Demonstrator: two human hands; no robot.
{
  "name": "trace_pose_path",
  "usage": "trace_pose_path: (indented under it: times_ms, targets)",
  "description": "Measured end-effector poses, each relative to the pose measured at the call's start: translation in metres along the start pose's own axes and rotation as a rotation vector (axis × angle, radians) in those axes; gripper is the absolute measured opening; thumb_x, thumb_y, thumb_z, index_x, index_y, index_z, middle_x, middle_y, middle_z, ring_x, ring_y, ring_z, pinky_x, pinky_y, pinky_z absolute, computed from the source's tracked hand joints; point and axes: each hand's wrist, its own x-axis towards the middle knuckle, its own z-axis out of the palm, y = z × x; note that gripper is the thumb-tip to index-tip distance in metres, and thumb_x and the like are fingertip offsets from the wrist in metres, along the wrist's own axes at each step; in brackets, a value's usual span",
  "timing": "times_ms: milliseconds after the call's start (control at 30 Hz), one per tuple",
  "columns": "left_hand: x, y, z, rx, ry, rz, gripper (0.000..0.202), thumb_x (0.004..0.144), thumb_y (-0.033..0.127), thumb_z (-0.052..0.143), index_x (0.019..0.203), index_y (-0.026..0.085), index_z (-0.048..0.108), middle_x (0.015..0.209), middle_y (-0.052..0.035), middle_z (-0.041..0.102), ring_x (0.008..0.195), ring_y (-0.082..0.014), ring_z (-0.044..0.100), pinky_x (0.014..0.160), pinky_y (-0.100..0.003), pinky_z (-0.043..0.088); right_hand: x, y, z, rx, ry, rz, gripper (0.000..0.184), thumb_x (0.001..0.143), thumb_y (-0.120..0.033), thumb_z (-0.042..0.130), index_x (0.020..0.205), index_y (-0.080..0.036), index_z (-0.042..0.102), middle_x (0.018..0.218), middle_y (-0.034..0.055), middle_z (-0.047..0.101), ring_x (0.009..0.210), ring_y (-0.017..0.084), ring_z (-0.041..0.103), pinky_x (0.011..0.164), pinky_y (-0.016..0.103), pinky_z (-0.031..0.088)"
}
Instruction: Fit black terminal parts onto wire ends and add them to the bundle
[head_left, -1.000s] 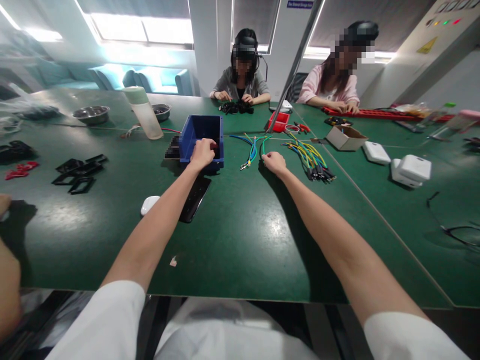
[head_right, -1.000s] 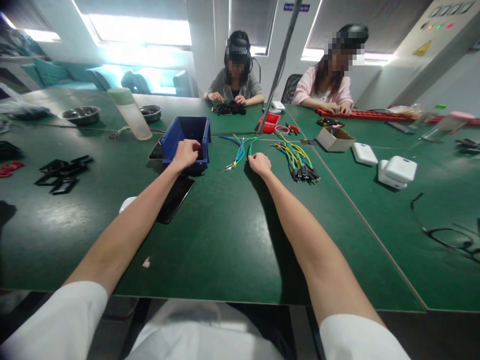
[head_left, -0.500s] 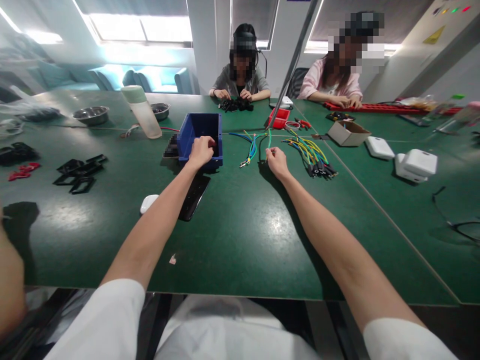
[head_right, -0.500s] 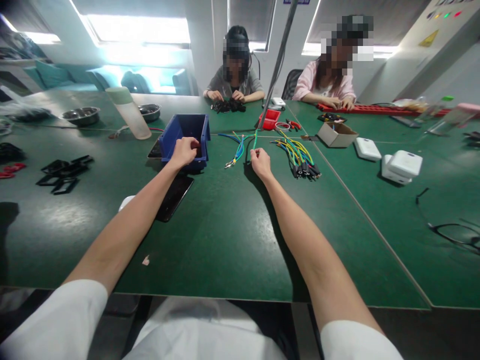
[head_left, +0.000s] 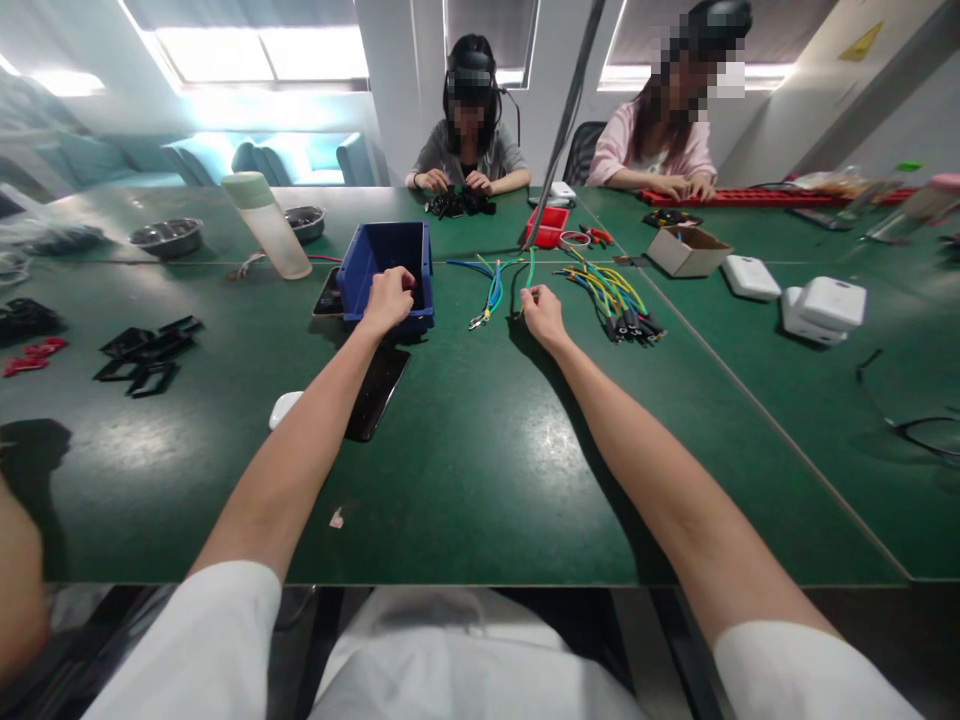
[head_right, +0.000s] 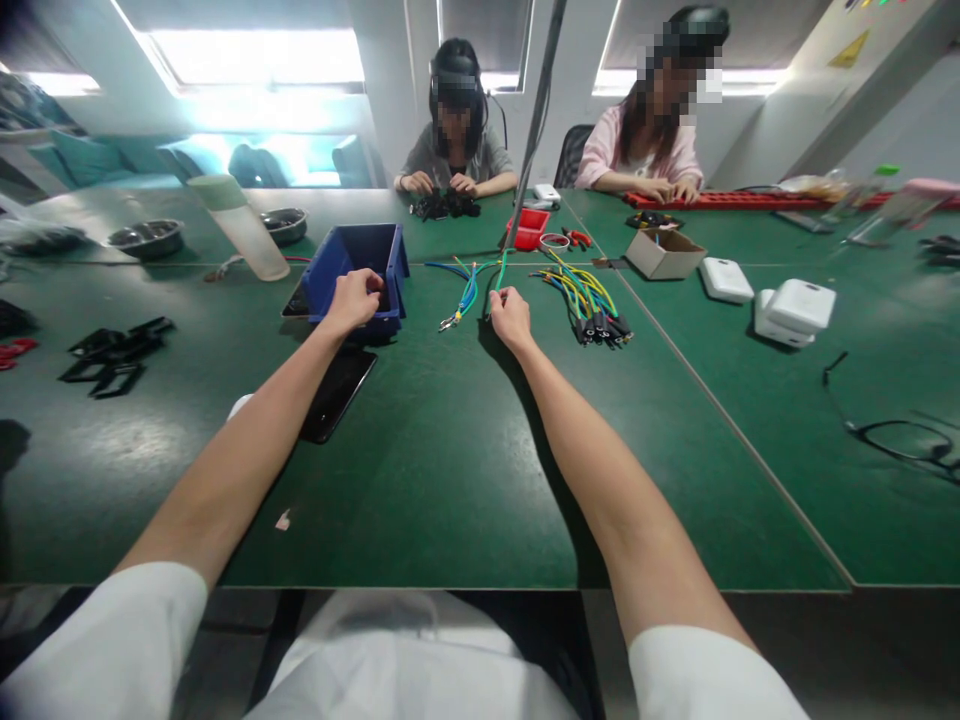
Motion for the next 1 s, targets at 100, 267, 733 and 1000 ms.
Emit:
trace_pose_path:
  times_ms: [100,267,733,1000]
  targets:
    - [0.0,0.002,-0.001,-0.003,0.007,0.011,0.023,0.073,0.01,0.055,0.092,0.017,0.066,0.098,-0.0113,0.07,0.095,-0.0263,0.061,0.09,-0.038,0.045,0.0,0.0,0.0,0.002,-0.005,-0.002,0.023,0.092,-0.041,0.048,0.084,-0.02,0.054,0.075,0.005,0.062,0.072,0.021,0.055,0.074,0.032,0.04]
    - [-0.002,0.002,-0.001,0.016,0.03,0.031,0.024,0.078,0.01,0.051,0.096,0.016,0.065,0.102,-0.0115,0.07,0.096,-0.0259,0.061,0.091,-0.038,0.045,-0.003,-0.002,0.0,0.026,0.016,0.013,0.024,0.091,-0.042,0.047,0.084,-0.02,0.054,0.074,0.0045,0.061,0.071,0.021,0.055,0.074,0.033,0.04]
    - [-0.005,0.007,-0.003,0.096,0.019,-0.036,0.03,0.086,0.019,0.05,0.116,0.018,0.056,0.109,-0.0146,0.066,0.1,-0.0291,0.062,0.088,-0.04,0.048,-0.036,-0.034,-0.03,0.148,-0.061,-0.058,0.024,0.092,-0.044,0.045,0.086,-0.021,0.048,0.065,-0.0007,0.055,0.062,0.016,0.051,0.064,0.029,0.036]
    - [-0.01,0.012,-0.007,0.134,-0.008,-0.121,0.031,0.089,0.028,0.049,0.119,0.023,0.058,0.107,-0.0156,0.067,0.101,-0.0328,0.063,0.085,-0.044,0.049,-0.056,-0.045,-0.049,0.198,-0.19,-0.102,0.026,0.09,-0.048,0.046,0.086,-0.022,0.046,0.061,-0.0031,0.052,0.056,0.014,0.046,0.06,0.028,0.035]
